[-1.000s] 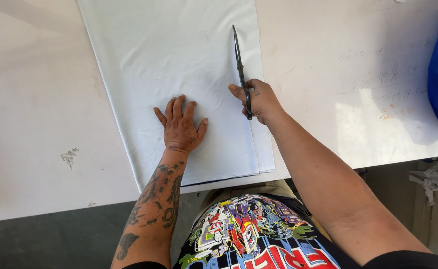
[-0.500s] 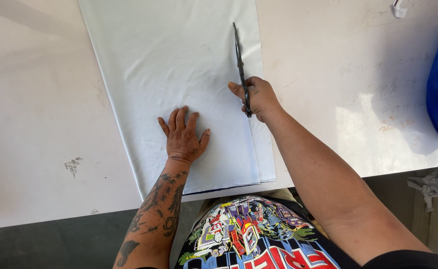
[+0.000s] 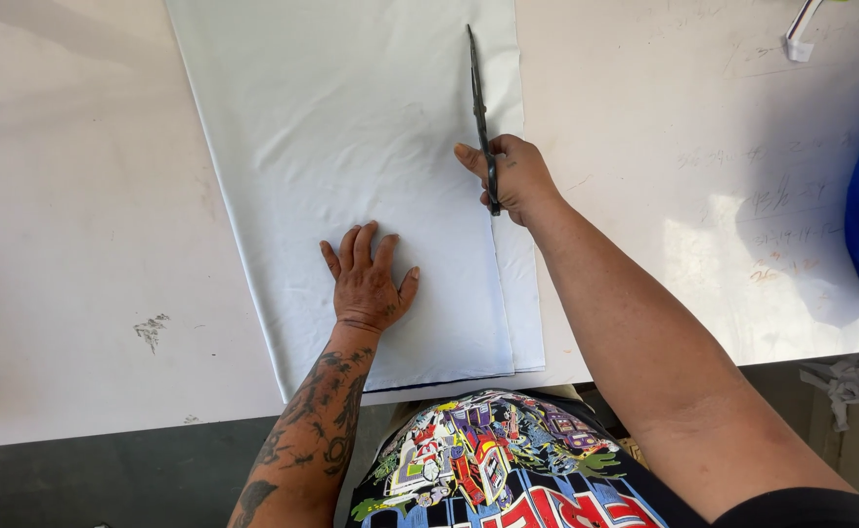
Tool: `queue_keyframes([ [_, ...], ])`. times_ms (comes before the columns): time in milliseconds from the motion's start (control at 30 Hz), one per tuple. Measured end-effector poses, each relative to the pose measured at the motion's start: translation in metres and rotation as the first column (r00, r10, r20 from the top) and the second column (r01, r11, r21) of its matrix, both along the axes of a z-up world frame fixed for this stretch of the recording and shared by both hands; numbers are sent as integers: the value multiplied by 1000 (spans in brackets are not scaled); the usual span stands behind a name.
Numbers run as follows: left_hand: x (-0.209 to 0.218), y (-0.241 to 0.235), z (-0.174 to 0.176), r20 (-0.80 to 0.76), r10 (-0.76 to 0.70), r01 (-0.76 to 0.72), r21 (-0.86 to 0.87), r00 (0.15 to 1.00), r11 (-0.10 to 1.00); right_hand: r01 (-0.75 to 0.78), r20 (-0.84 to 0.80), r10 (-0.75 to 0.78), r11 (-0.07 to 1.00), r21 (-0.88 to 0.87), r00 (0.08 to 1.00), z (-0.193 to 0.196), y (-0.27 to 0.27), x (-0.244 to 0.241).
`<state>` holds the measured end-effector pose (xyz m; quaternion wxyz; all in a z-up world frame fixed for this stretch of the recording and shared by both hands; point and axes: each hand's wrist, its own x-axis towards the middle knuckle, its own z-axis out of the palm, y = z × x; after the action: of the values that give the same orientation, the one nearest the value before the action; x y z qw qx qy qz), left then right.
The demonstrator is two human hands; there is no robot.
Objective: Using large industrial scissors to cut long strips of white and blue fabric along pre-marked lines on a cutting table.
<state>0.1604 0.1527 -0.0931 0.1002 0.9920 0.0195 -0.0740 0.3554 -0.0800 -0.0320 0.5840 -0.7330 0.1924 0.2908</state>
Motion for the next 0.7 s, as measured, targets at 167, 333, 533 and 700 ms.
queue_keyframes([
  [167,0,1,-3,97,-24,25,-5,995,1000,24,-69,-23,1000,8,997,28,7,7],
  [333,2,0,-3,89,-22,23,-6,996,1000,11,-63,-11,1000,-6,998,31,12,37],
  [533,3,1,-4,148,-27,29,-7,989,1000,6,-16,-6,1000,13,1000,14,10,43],
  [700,3,0,-4,193,-38,45,-30,980,999,5,-23,-4,1000,6,1000,27,11,49],
])
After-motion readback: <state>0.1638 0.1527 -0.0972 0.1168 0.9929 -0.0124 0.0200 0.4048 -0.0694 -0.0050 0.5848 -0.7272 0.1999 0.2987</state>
